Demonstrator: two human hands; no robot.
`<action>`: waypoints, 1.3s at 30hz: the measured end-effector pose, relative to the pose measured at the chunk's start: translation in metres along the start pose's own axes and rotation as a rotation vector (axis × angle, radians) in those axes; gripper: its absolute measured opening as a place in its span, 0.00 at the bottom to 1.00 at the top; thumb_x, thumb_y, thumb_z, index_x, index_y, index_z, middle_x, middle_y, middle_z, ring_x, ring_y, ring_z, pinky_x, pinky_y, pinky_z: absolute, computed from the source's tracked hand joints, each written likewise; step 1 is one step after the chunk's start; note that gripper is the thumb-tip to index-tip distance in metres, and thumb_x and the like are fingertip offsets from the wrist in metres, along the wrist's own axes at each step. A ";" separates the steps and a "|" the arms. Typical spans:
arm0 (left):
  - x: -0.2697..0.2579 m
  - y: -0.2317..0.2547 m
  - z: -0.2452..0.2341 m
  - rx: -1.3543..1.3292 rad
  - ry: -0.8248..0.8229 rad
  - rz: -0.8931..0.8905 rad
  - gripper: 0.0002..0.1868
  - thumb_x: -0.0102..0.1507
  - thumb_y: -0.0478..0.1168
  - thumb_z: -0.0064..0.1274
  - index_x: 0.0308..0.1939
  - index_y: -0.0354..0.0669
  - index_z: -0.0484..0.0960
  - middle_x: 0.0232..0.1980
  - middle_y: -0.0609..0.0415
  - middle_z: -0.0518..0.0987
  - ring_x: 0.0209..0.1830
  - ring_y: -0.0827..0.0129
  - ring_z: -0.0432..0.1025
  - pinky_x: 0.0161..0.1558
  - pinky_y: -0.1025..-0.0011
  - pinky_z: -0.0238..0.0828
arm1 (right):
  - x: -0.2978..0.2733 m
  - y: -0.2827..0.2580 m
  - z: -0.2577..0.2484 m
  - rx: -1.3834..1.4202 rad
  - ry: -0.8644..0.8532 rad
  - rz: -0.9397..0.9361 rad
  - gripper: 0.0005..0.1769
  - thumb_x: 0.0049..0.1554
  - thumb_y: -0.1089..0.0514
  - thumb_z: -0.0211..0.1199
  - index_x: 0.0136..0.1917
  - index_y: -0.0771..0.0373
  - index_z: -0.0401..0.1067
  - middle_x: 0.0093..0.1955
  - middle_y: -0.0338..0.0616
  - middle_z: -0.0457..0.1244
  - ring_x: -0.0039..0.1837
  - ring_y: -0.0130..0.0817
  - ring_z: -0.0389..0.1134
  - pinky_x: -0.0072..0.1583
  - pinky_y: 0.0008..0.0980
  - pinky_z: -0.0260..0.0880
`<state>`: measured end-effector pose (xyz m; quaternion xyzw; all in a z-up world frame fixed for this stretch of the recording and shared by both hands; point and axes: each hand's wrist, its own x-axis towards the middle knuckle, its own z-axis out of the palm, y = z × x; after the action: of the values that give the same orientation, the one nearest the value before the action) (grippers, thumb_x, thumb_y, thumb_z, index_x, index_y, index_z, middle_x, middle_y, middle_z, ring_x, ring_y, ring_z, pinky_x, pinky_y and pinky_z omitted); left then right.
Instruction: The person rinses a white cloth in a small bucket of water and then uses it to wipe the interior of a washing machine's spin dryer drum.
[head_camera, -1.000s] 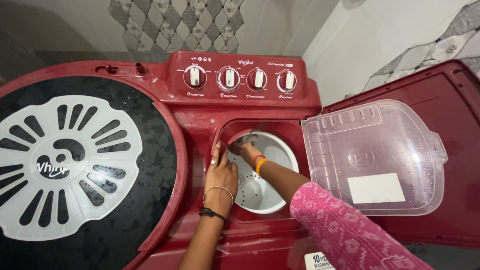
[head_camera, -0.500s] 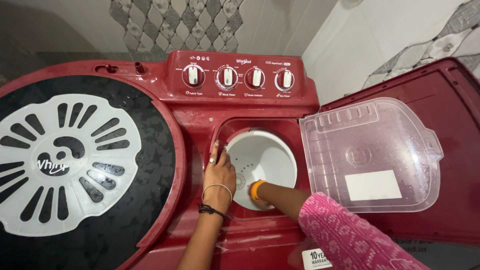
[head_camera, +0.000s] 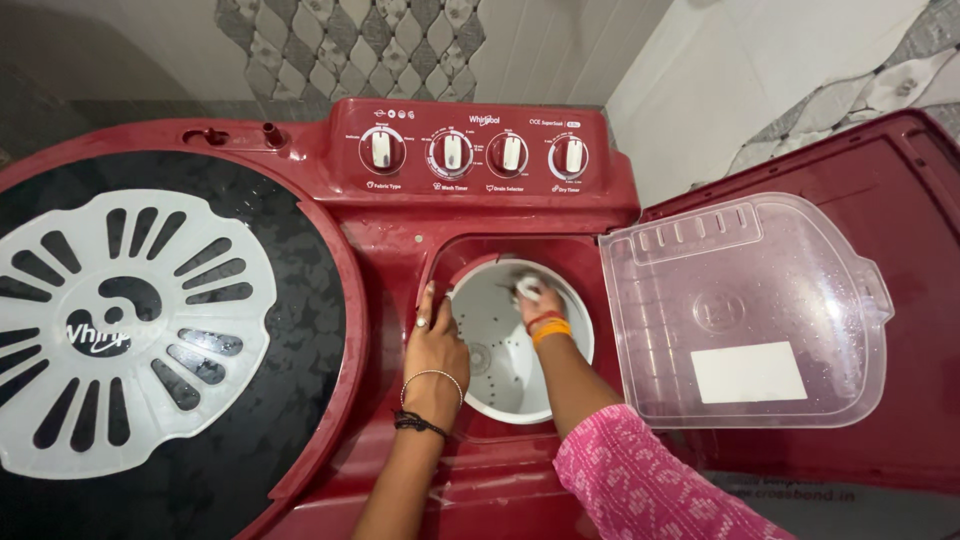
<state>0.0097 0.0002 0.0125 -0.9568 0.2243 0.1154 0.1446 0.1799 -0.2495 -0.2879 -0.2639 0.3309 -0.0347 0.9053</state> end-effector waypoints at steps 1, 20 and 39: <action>0.000 0.000 -0.001 -0.004 -0.024 0.005 0.20 0.68 0.47 0.41 0.46 0.46 0.89 0.69 0.49 0.73 0.81 0.56 0.46 0.75 0.42 0.14 | -0.001 -0.006 -0.008 -0.002 0.001 0.000 0.08 0.63 0.61 0.55 0.53 0.68 0.69 0.50 0.50 0.66 0.53 0.44 0.68 0.56 0.44 0.73; 0.004 0.000 -0.008 0.078 -0.129 0.017 0.22 0.69 0.51 0.39 0.51 0.49 0.88 0.66 0.51 0.76 0.81 0.54 0.43 0.72 0.40 0.11 | -0.064 0.079 -0.054 -2.439 -1.250 1.099 0.14 0.62 0.64 0.51 0.62 0.63 0.65 0.58 0.47 0.64 0.56 0.39 0.66 0.57 0.39 0.69; 0.000 0.002 -0.015 0.087 -0.171 0.047 0.24 0.70 0.54 0.37 0.52 0.51 0.88 0.65 0.55 0.78 0.83 0.56 0.42 0.74 0.39 0.10 | -0.034 0.089 0.043 -0.342 -0.340 -0.006 0.24 0.57 0.73 0.52 0.65 0.59 0.59 0.57 0.46 0.63 0.52 0.37 0.67 0.52 0.35 0.73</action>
<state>0.0114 -0.0069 0.0260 -0.9308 0.2382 0.1899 0.2019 0.1702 -0.1452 -0.2855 -0.4166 0.1741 0.0641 0.8899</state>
